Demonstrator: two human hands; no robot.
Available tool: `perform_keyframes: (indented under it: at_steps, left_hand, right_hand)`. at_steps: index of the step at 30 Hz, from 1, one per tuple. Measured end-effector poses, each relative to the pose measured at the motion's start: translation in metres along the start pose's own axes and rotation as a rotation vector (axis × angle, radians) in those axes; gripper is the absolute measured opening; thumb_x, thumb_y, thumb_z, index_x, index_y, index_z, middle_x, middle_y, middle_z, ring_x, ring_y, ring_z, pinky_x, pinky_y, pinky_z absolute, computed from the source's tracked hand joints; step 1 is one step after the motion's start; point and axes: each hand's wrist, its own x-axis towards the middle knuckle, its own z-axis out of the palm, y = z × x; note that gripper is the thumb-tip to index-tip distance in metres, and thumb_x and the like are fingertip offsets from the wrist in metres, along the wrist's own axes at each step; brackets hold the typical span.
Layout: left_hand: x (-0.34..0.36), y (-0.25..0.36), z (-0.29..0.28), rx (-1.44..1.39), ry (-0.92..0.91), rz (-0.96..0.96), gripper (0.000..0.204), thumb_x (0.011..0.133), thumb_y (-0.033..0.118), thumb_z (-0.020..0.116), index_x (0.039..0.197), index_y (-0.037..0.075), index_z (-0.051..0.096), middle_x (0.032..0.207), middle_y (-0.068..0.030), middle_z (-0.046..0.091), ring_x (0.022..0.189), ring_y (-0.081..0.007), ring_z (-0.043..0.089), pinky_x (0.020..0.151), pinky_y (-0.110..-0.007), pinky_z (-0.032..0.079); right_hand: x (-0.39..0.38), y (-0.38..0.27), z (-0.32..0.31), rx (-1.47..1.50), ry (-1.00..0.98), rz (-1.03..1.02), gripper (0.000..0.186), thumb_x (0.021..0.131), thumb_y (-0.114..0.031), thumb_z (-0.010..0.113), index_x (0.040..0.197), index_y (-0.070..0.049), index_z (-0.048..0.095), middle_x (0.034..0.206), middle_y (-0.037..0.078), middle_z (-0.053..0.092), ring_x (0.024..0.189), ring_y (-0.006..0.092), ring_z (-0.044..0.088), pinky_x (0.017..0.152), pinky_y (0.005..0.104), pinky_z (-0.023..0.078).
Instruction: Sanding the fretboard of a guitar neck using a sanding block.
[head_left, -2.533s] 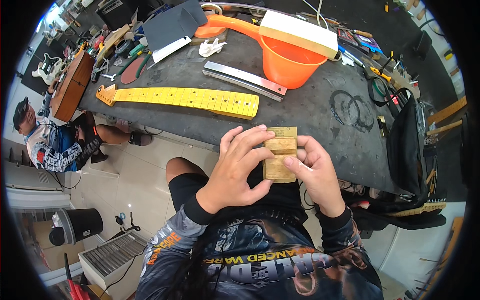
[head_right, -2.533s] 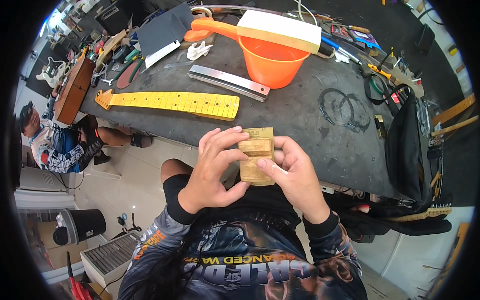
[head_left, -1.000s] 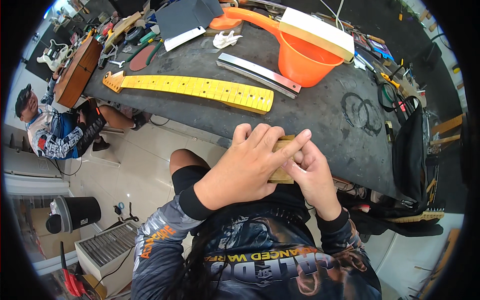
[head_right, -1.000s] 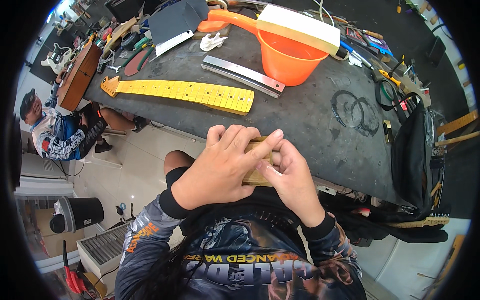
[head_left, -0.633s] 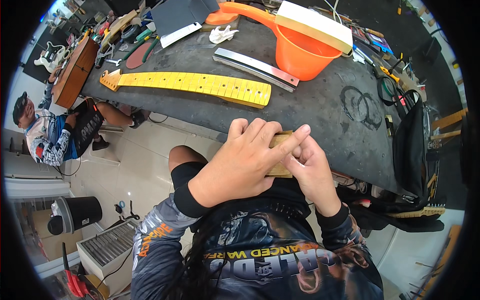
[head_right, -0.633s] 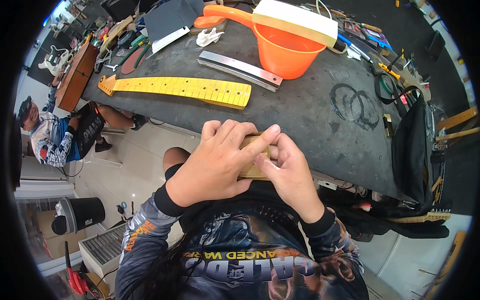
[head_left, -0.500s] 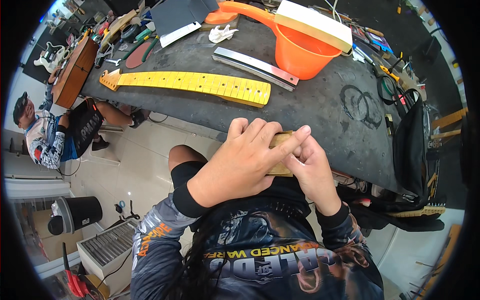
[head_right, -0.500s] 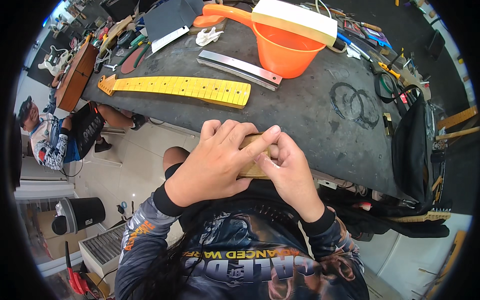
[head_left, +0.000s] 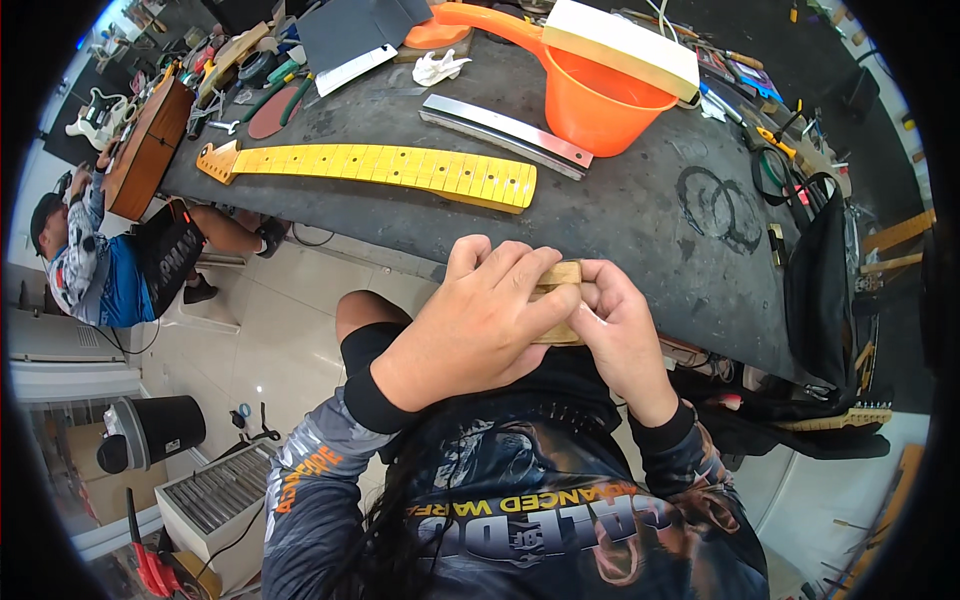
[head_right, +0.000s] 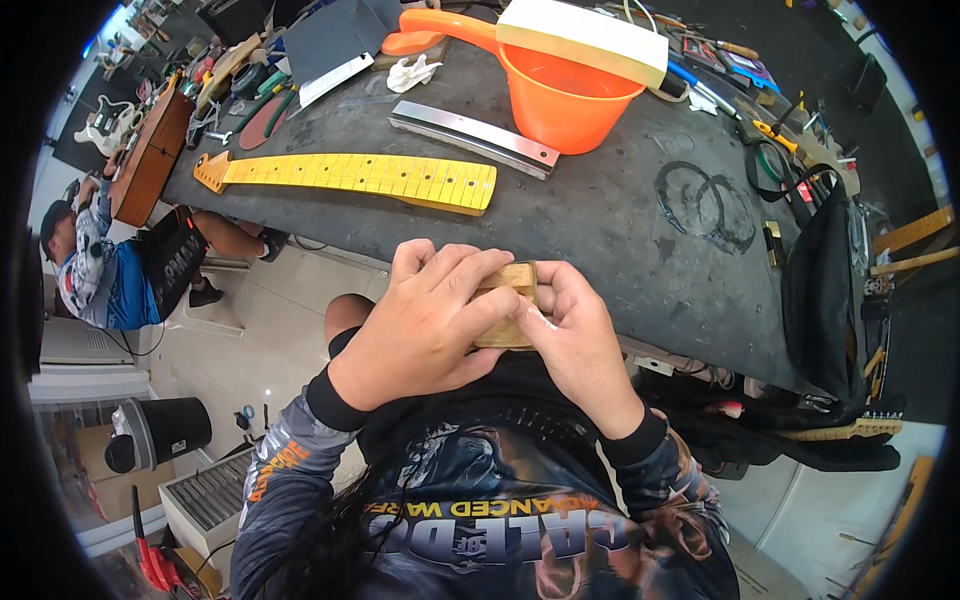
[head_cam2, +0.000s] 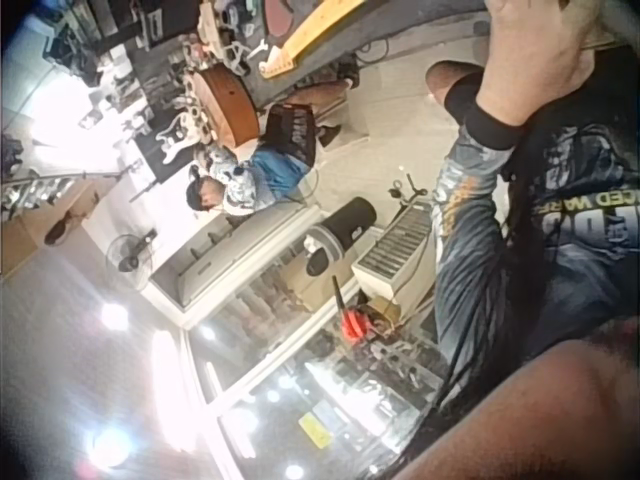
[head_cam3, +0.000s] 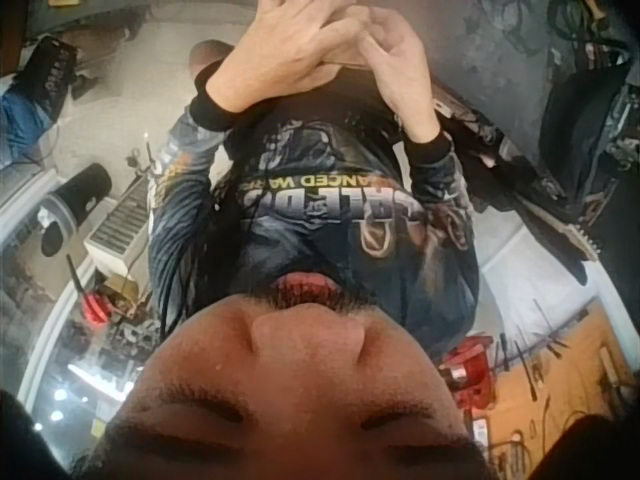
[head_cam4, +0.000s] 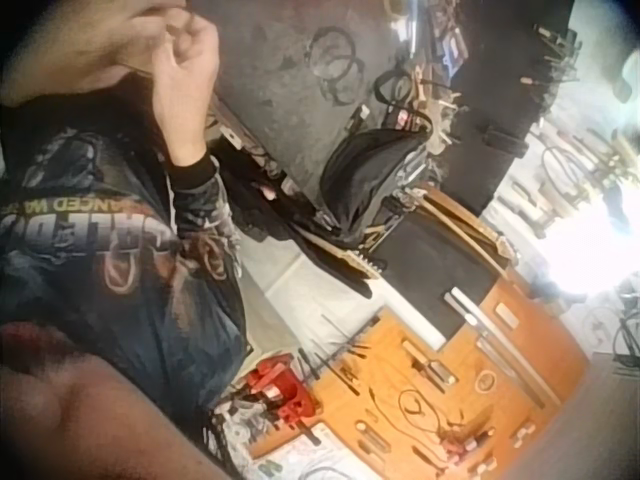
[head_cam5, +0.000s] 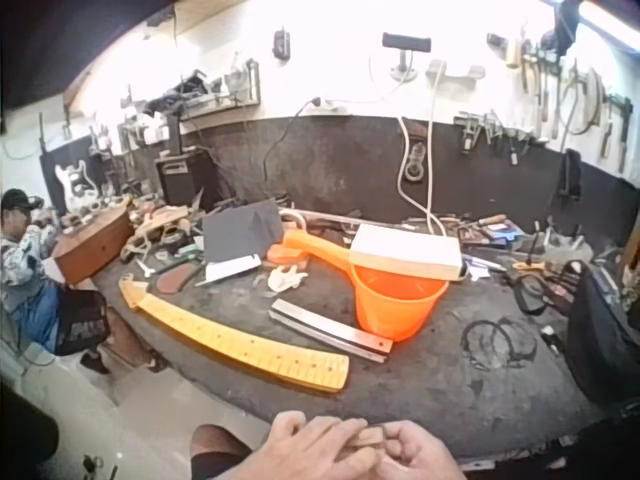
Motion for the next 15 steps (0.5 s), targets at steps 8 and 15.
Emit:
perform_keyframes:
  at_steps: [8,15]
  left_hand:
    - [-0.014,-0.003,0.005,-0.025,0.047,0.018,0.063,0.082,0.035,0.101,0.137,0.017,0.077,0.165,-0.013,0.067,0.139,-0.0333,0.069,0.113,-0.058,0.044]
    - [-0.022,0.0,0.002,-0.051,0.059,0.012,0.063,0.082,0.037,0.102,0.136,0.016,0.078,0.164,-0.0131,0.069,0.138,-0.034,0.07,0.115,-0.057,0.045]
  right_hand:
    - [-0.003,0.0,-0.002,0.021,-0.031,0.034,0.034,0.122,-0.003,0.066,0.153,0.009,0.057,0.139,0.017,0.08,0.128,0.0195,0.079,0.11,0.0354,0.065]
    - [-0.006,-0.006,-0.001,-0.006,-0.082,0.088,0.035,0.122,-0.006,0.067,0.153,0.008,0.058,0.142,0.017,0.08,0.129,0.0185,0.079,0.11,0.0353,0.065]
